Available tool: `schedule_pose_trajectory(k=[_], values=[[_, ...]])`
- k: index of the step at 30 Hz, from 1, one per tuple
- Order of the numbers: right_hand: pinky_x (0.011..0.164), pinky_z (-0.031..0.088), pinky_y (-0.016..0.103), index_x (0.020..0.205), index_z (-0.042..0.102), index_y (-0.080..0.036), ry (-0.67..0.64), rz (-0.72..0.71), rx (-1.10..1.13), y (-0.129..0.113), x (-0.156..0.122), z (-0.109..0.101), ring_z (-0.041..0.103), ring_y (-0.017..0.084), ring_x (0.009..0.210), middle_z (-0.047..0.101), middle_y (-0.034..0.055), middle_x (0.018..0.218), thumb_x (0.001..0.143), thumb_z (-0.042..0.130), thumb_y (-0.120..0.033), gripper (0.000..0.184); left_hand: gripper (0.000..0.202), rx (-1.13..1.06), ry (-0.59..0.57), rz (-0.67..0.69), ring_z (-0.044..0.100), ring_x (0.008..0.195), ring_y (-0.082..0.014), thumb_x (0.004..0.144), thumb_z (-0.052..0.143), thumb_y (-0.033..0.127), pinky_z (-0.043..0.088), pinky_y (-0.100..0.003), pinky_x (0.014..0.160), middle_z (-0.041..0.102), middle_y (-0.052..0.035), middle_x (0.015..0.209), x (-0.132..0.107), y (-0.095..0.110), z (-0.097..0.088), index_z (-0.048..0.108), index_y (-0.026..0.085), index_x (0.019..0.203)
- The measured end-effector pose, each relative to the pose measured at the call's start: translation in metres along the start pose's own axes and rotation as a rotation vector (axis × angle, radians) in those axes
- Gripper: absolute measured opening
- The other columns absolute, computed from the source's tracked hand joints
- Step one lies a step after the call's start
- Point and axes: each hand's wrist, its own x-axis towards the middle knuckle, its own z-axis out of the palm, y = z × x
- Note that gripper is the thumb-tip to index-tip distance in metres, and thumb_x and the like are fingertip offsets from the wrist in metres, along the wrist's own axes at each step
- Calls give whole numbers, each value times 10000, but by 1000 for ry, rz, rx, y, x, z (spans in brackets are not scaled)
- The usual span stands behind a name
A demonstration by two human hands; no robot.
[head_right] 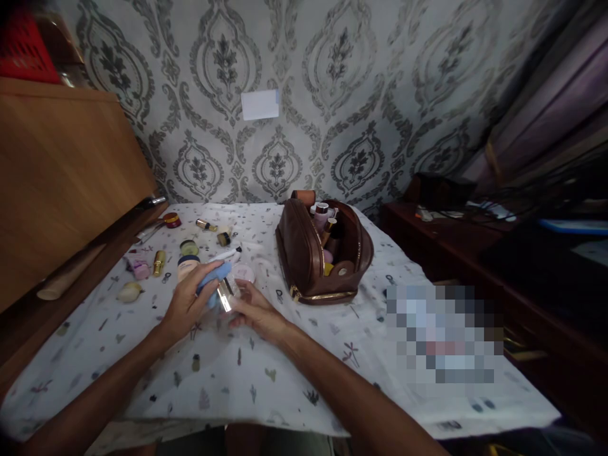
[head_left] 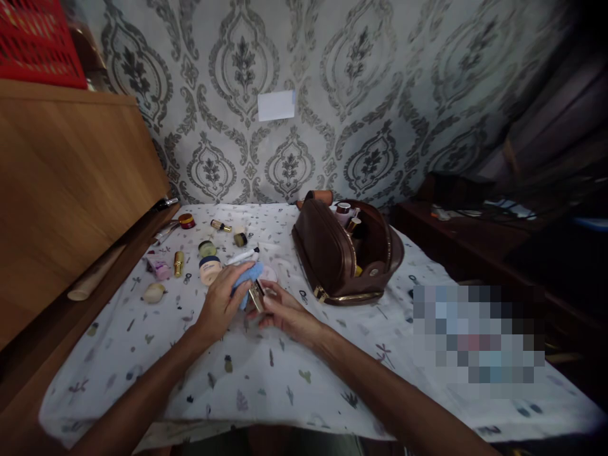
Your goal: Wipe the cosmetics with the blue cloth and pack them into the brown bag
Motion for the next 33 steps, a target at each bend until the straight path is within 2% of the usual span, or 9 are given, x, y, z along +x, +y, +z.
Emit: schedule_pose_trajectory(k=[3,7,12,14,17,21,24,30,33], values=[[593,518,229,1143,486,-217,-10,11,-69,-6,-3,1,730,187,783,678,22,968,660,869,-386,639,372,-5,42,-75,596,1107,-220,977,459,388,467,-334,939,643,-85,1234,3,5,2,545,203,1288],[597,522,235,1135,511,-230,-37,22,-32,-11,-5,0,725,204,841,675,20,993,679,839,-335,571,358,-66,19,-135,606,889,-184,991,416,423,479,-280,782,666,-44,991,9,2,3,590,186,1195],[749,544,318,1124,618,-238,-85,14,80,-13,-6,0,664,205,970,683,37,1069,719,786,-345,451,376,-46,56,-105,563,979,-205,999,388,418,456,-333,901,618,-66,1007,11,-16,6,660,187,1114],[802,518,314,1079,660,-221,-65,1,119,-12,-6,0,639,183,955,701,39,1042,734,771,-353,386,394,6,84,-130,544,1000,-208,1003,371,415,451,-347,925,584,-69,1013,8,-20,8,661,194,1152],[780,490,288,1017,694,-195,-57,35,181,-11,-3,-1,628,171,893,721,40,963,740,765,-409,357,410,74,103,-132,532,993,-201,1010,355,380,447,-352,939,527,-63,1008,2,-18,10,609,202,1277],[750,470,278,983,700,-179,-47,60,216,-10,-1,-3,618,161,851,721,36,916,758,763,-421,336,414,87,70,-43,525,1027,-204,1005,385,318,434,-358,957,517,-73,1061,-1,-5,13,530,200,1374],[725,460,269,934,691,-184,-25,46,224,-10,-1,-4,609,152,821,703,18,863,772,766,-384,268,376,74,25,62,512,1058,-212,1002,395,272,432,-368,954,527,-80,1092,-2,4,13,563,227,1335],[671,469,258,905,680,-173,16,27,325,-14,0,-5,606,139,723,697,15,819,838,683,-394,231,347,111,-176,317,500,1086,-236,945,399,132,452,-388,895,565,-102,1141,-9,20,7,700,236,1083],[706,483,274,896,675,-136,-8,23,343,-17,0,-7,629,159,745,707,50,800,876,606,-429,302,317,128,-159,318,504,1065,-231,885,414,81,450,-389,890,578,-96,1110,-10,19,1,705,205,904]])
